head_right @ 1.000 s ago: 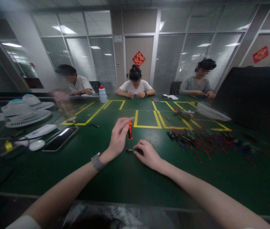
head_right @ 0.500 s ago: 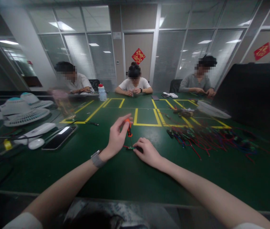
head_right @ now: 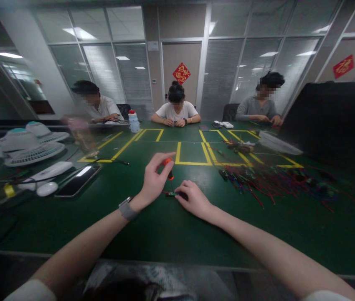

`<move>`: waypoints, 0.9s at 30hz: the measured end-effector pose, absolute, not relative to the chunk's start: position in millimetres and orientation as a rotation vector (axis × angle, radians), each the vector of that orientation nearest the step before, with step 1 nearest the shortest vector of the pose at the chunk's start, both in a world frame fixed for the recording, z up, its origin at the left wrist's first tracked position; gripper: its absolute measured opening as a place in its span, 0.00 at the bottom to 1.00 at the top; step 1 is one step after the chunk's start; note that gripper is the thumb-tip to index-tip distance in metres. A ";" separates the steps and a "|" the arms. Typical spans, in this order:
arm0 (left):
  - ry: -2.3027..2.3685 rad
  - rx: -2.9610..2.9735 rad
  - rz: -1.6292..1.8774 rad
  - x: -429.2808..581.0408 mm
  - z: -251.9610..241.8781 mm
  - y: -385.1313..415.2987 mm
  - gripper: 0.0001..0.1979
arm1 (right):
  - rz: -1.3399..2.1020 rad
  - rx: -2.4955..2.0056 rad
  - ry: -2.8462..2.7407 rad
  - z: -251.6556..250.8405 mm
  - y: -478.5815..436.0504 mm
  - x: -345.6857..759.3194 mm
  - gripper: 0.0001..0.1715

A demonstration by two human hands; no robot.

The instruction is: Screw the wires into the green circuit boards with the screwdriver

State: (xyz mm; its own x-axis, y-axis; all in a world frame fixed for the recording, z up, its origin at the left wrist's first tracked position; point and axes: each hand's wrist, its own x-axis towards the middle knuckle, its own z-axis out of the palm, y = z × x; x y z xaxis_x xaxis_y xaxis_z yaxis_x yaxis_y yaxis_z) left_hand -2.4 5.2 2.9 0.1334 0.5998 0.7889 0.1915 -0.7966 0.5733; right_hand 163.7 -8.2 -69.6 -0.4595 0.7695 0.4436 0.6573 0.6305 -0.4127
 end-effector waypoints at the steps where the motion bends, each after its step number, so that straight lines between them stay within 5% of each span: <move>1: 0.802 2.099 1.727 -2.7 3.0 5.0 0.10 | 0.242 -1.110 -2.249 -69.5 -8.2 163.5 0.06; 8: 0.684 1.992 1.648 -2.0 -0.2 5.3 0.16 | 0.249 -1.110 -2.240 -69.8 -8.4 163.1 0.06; 27: 0.834 2.122 1.788 -3.0 4.2 2.8 0.09 | 0.242 -1.126 -2.248 -68.5 -9.1 162.8 0.06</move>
